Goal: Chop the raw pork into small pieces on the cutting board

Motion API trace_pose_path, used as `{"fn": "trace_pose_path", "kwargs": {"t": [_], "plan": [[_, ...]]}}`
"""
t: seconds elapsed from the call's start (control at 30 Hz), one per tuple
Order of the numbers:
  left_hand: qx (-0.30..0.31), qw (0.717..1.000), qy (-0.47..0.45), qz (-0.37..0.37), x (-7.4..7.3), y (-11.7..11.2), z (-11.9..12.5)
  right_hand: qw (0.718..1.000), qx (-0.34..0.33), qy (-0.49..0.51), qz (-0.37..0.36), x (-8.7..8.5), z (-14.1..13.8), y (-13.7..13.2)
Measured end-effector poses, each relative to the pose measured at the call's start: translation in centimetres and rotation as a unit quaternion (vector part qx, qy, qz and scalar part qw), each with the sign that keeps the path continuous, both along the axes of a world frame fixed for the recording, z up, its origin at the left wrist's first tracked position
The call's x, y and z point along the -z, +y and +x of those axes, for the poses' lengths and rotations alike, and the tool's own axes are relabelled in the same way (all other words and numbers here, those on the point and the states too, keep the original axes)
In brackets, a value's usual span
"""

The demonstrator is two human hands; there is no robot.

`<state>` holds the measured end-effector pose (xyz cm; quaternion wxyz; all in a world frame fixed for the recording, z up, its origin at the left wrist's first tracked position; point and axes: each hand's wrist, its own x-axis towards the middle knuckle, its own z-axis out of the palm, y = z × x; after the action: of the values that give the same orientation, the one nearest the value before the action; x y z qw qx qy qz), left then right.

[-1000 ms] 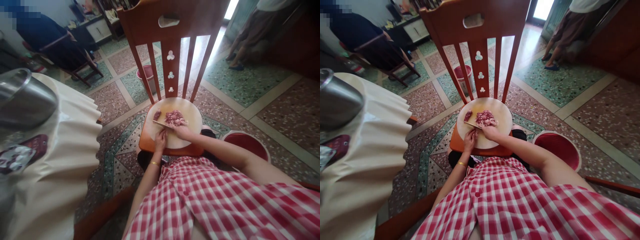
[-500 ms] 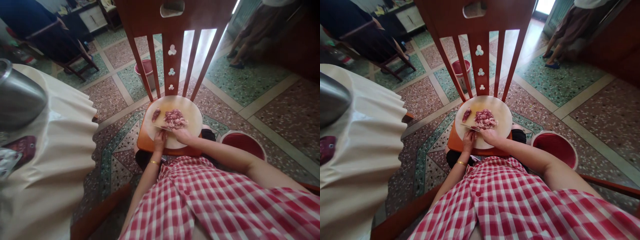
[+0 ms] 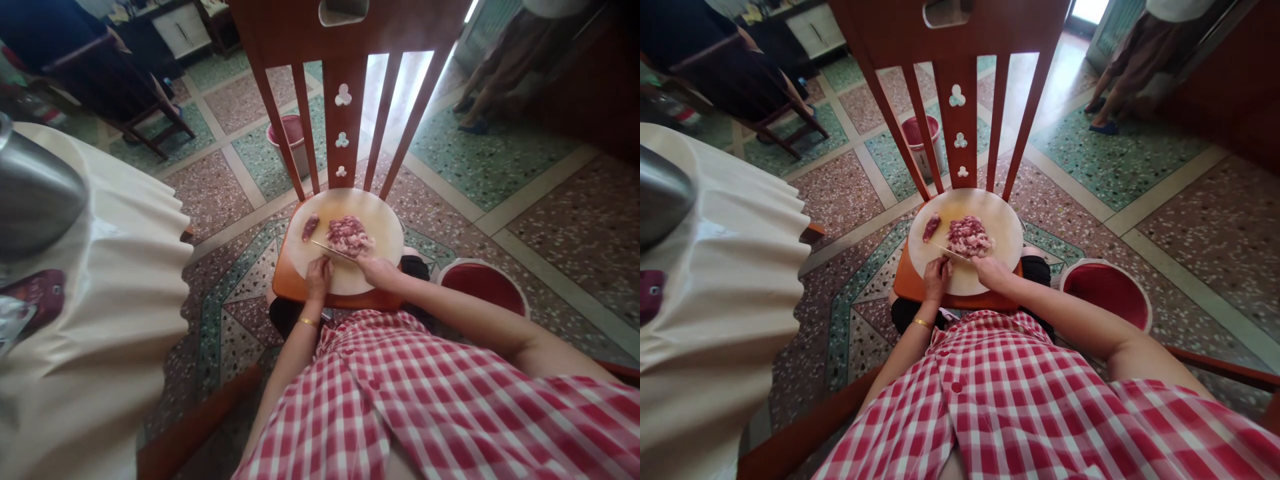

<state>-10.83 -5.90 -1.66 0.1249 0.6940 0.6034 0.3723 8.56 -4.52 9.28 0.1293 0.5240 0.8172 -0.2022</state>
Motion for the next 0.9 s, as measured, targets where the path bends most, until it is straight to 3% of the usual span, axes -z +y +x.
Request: {"fn": "trace_pose_path", "kwargs": {"t": [0.2,0.47,0.57,0.7,0.77,0.9], "plan": [[-0.003,1.0,0.03,0.002,0.8,0.1,-0.2,1.0,-0.025,0.006,-0.017,0.5,-0.9,-0.9],[-0.013,0.999,0.037,0.022,1.7,0.4,-0.4,0.995,-0.08,0.05,0.026,1.0,-8.0,3.5],[-0.006,0.999,0.043,0.014,1.4,0.4,-0.4,0.995,-0.077,0.059,0.029,1.0,-7.0,3.0],[0.011,0.999,0.047,-0.007,0.9,0.4,-0.1,0.998,-0.039,0.056,0.01,1.6,-2.0,0.3],[0.007,0.999,0.048,-0.005,0.9,0.5,0.1,0.999,-0.026,0.04,-0.004,1.7,-0.8,-0.5],[-0.003,0.999,0.044,0.003,0.9,0.5,0.1,0.999,-0.028,0.026,0.006,1.5,-3.6,0.7]]}}
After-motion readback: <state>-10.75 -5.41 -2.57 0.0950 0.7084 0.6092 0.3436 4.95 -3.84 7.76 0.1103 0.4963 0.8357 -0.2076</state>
